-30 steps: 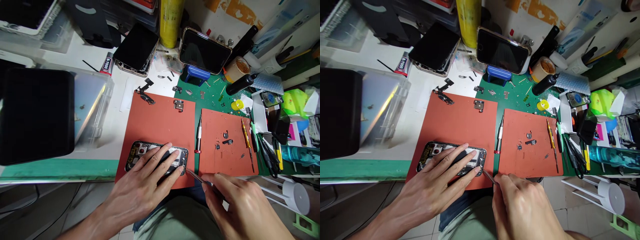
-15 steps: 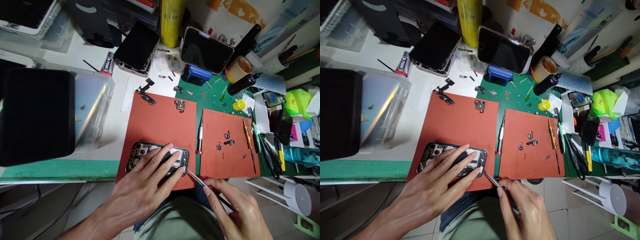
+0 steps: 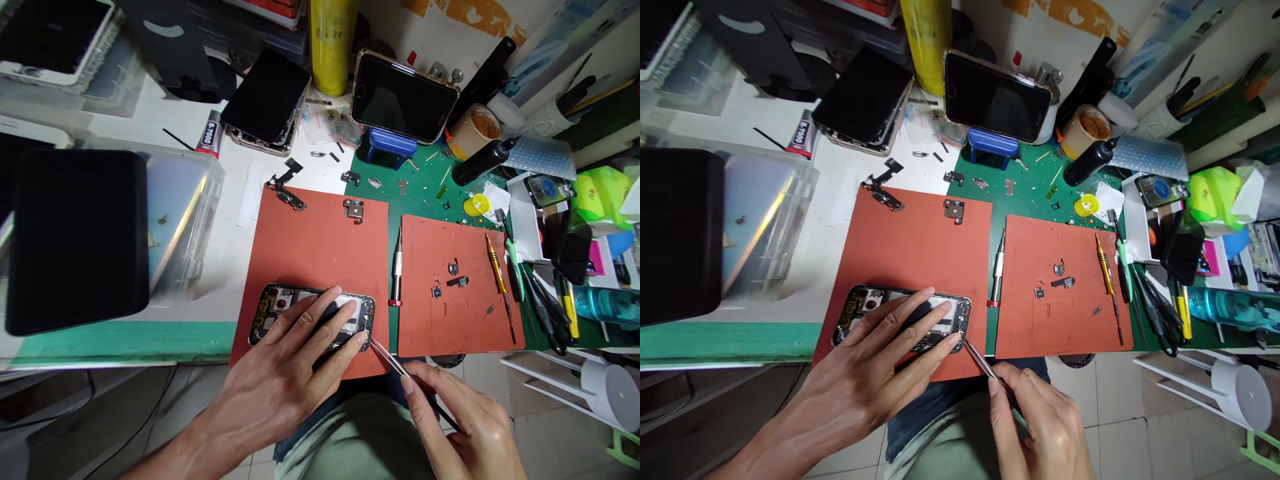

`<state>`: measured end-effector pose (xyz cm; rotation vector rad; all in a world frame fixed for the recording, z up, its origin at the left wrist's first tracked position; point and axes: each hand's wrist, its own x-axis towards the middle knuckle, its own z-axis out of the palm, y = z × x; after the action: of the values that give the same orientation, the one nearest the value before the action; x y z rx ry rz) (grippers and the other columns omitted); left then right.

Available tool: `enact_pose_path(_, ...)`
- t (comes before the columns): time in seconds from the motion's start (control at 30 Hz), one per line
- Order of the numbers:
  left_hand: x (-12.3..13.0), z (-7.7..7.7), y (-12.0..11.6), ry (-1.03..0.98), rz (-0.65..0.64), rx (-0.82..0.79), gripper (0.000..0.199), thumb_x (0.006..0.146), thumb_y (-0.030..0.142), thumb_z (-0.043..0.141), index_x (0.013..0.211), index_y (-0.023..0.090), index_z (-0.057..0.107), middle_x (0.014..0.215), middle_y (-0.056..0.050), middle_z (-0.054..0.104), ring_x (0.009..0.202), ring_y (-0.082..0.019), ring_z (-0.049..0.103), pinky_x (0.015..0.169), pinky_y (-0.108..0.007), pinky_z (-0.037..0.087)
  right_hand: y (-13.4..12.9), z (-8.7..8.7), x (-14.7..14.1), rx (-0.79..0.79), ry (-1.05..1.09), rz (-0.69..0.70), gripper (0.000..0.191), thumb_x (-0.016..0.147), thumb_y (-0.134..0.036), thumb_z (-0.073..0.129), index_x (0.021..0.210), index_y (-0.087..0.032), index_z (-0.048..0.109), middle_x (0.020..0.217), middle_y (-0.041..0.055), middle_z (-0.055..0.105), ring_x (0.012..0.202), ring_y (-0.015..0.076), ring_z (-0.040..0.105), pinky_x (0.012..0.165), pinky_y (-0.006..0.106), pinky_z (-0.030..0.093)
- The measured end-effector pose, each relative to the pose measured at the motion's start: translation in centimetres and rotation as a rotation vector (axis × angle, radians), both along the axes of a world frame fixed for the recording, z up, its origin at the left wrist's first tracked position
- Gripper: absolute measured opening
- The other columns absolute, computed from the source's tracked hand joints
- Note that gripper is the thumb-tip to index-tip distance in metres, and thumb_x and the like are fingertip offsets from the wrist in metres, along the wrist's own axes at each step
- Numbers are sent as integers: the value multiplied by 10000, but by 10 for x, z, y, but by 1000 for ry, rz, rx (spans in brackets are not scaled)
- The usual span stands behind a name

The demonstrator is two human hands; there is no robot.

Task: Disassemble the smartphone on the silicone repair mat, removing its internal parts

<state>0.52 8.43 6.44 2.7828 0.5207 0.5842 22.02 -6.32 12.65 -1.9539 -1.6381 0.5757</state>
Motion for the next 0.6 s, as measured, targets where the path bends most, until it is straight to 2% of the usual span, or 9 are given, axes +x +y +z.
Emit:
enact_pose_path(0.1,0,-1,0,-7,-1,-2,311,1025,179,665,1331,175,718,1548,-153,640,1550,-405,484,1206,-570,451,1,2,0,0,-11,9,201,1024,-102,629,1181,-183,724,941,48,818,727,146,792,635,200,622)
enact_pose_path(0.2,0,-2,0,-16,1,-2,305,1024,182,672,1325,178,718,1545,-149,642,1547,-401,490,1211,-570,446,1,3,-6,-10,-10,-40,182,1038,-118,615,1161,-187,730,914,35,808,657,126,761,613,198,610)
enact_pose_path(0.33,-1,-2,0,-13,-5,7,316,1020,186,682,1335,173,710,1556,-159,629,1556,-415,475,1210,-579,447,1,6,-12,-48,-27,-91,175,1052,-159,604,1146,-198,746,869,24,793,639,123,751,442,178,505)
enact_pose_path(0.4,-1,-2,0,-14,-11,13,324,1018,185,687,1341,164,706,1561,-170,621,1558,-424,470,1207,-583,448,2,8,-12,-51,-48,-82,175,1054,-166,604,1156,-195,744,860,25,791,653,127,761,406,177,474)
enact_pose_path(0.5,-2,-3,0,-19,-15,29,343,1016,187,694,1358,159,699,1559,-175,622,1558,-430,468,1206,-583,451,2,8,-13,-8,-103,-30,167,1052,-150,608,1165,-177,728,860,30,794,647,133,765,505,193,560)
enact_pose_path(0.6,-2,-3,0,-20,-19,30,345,1014,183,698,1358,163,702,1553,-176,627,1558,-429,469,1198,-579,461,-1,5,-18,38,-181,-47,158,1042,-120,622,1159,-164,718,857,35,792,646,142,761,595,235,605)
